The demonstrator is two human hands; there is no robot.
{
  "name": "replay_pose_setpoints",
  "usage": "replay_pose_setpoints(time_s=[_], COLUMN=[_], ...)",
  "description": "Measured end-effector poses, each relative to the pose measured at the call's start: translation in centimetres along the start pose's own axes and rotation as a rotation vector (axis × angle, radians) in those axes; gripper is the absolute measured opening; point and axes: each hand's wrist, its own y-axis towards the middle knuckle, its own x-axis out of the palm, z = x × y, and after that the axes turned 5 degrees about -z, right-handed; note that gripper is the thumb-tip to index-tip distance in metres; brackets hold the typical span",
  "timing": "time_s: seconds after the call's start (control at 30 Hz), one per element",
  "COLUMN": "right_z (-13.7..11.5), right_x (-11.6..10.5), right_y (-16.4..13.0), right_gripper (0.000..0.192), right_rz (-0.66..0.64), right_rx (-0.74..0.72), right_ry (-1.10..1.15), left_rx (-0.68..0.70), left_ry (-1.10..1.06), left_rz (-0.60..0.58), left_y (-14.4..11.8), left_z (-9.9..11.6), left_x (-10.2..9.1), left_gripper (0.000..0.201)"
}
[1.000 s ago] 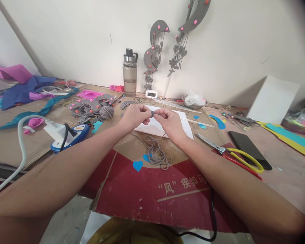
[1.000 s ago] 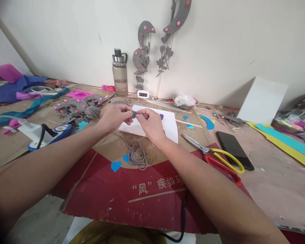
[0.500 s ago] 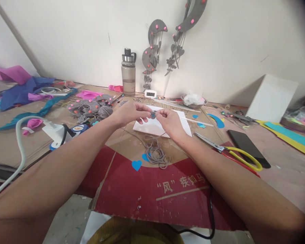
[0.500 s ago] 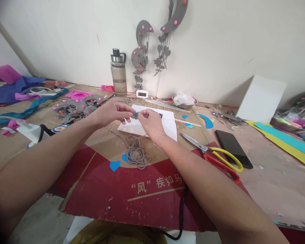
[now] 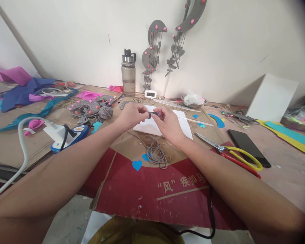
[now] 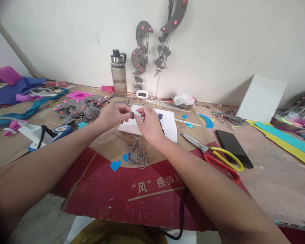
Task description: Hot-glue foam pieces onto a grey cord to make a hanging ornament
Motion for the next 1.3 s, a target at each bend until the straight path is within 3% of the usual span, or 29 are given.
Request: replay_pose_setpoints(time_s=[0.2,0.4,0.6,0.83,1.13,1.3], right_z=[-0.5,-1.1,-1.5,-1.3,-1.2,-2.5], right_x=[0.1,-0.1,0.0,0.3,0.5,-0.7], right_y=[-0.2,-0.3,-0.6,-0.9,-1.0,-0.4], right_gripper=[0.018,0.021,0.019,0.017,0.02,0.024], right_rz=[-0.119,-0.094,-0.072,-0.142,-0.165,-0.165], right_rx=[0.013,-0.016,-0.065,-0.127,-0.086,0.027], right_ry=[0.119,0.157,0.165,0.069,0.066,0.275], left_rx=[-0.03,-0.089,-0.105,-0.182,-0.266,-0.273], left_ry=[-0.258,-0.375,-0.362,-0.679,-0.928,-1.048], left_rz=[0.141,0.251,0.283,0.289,0.34,0.412], left_y=[0.6,1.0,0.9,1.0,1.4,1.9], left_z=[-1.2,-2.6,-2.6,-2.1,-2.2,-2.9], left_x=[0.2,0.1,0.3,0.3,-0.6,-1.7], left_gripper=[0.007,0.01,0.008,0.01,0.015,0.018])
